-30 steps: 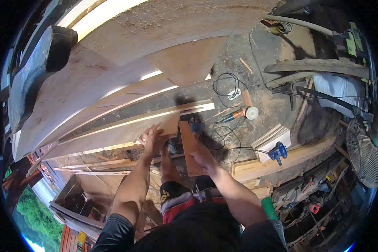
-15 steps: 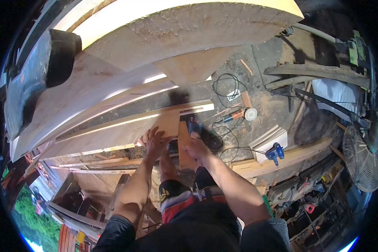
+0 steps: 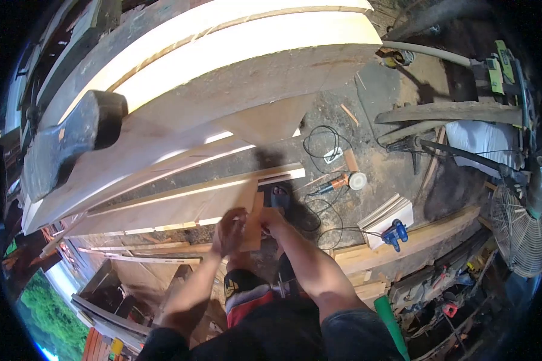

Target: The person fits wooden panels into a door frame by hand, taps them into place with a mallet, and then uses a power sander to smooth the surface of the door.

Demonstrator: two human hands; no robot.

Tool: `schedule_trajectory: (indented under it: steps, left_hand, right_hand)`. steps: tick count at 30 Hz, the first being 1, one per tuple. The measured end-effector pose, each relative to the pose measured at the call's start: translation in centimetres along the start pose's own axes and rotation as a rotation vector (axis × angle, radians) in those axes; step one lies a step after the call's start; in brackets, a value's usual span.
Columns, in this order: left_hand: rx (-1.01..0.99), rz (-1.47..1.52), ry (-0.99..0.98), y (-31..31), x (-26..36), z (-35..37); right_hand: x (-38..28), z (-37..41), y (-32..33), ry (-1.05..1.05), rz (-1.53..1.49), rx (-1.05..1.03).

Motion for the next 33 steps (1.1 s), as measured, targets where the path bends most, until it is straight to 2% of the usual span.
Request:
schedule_trajectory:
  steps: [1, 2, 3, 4, 6, 9, 12, 13, 17, 20, 24, 25, 28, 29, 32, 33]
  left_hand:
    - [-0.047, 0.018, 0.007, -0.4, 5.8, 1.2]
    - [-0.156, -0.149, -0.171, -1.4, 10.8, 2.0]
    - [-0.178, -0.281, -0.255, -2.5, 13.0, 2.4]
    - [-0.191, -0.410, -0.343, -3.5, 15.2, 2.8]
    - [-0.047, -0.605, -0.333, -4.4, 16.2, 2.4]
    - [-0.005, -0.726, -0.311, -5.1, 13.9, 2.3]
    - [0.033, -0.790, -0.330, -5.3, 13.7, 2.1]
    - [0.053, -0.817, -0.337, -5.2, 13.9, 2.4]
    - [-0.178, -0.960, -0.275, -7.2, 12.3, 2.8]
    - [-0.133, -0.884, -0.198, -7.3, 12.9, 1.5]
    - [-0.043, -0.824, -0.477, -7.6, 15.2, 2.0]
    - [-0.163, -0.850, -0.302, -7.7, 13.3, 1.8]
    - [-0.127, -0.928, -0.192, -7.5, 12.0, 0.9]
    - [-0.057, -0.947, -0.268, -7.6, 12.4, 0.6]
    - [-0.063, -0.999, -0.312, -9.1, 11.5, -0.1]
    - [-0.062, -1.001, -0.225, -9.3, 10.8, -0.6]
  right_hand:
    - [0.7, -1.9, 0.0, 0.101, 0.230, -0.011]
    - [0.2, -3.5, -0.6, 0.230, 0.695, 0.006]
    - [-0.3, -4.3, -1.5, 0.357, 1.167, 0.020]
    - [-0.8, -4.4, -1.5, 0.364, 1.170, 0.037]
    - [-2.7, -4.0, -1.6, 0.382, 1.181, 0.073]
    - [5.2, -9.1, -2.0, 0.378, 1.307, 0.099]
    - [-1.2, -5.6, -1.6, 0.290, 1.147, 0.048]
    - [-1.8, -5.4, -1.6, 0.296, 1.136, 0.065]
    - [-1.7, -4.5, -1.7, 0.310, 1.042, 0.188]
    - [-0.6, -5.0, -1.2, 0.299, 0.939, 0.287]
    - [0.7, -5.7, -0.3, 0.215, 0.841, 0.329]
    - [0.8, -5.9, -0.3, 0.189, 0.816, 0.330]
    - [0.5, -7.2, -0.8, 0.129, 0.726, 0.338]
    - [0.5, -7.6, -0.7, 0.115, 0.692, 0.346]
    - [1.6, -8.3, -1.0, 0.063, 0.576, 0.368]
    - [2.0, -8.5, -0.9, 0.044, 0.541, 0.375]
Point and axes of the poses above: each hand's wrist, its own z-axis away from the middle knuckle, its own y-axis out of the back of the hand, x = y × z, the point moved 10 cm from there along -z, towards the middle knuckle, and after that the axes turned 3 degrees about x, right-handed, at the moved point
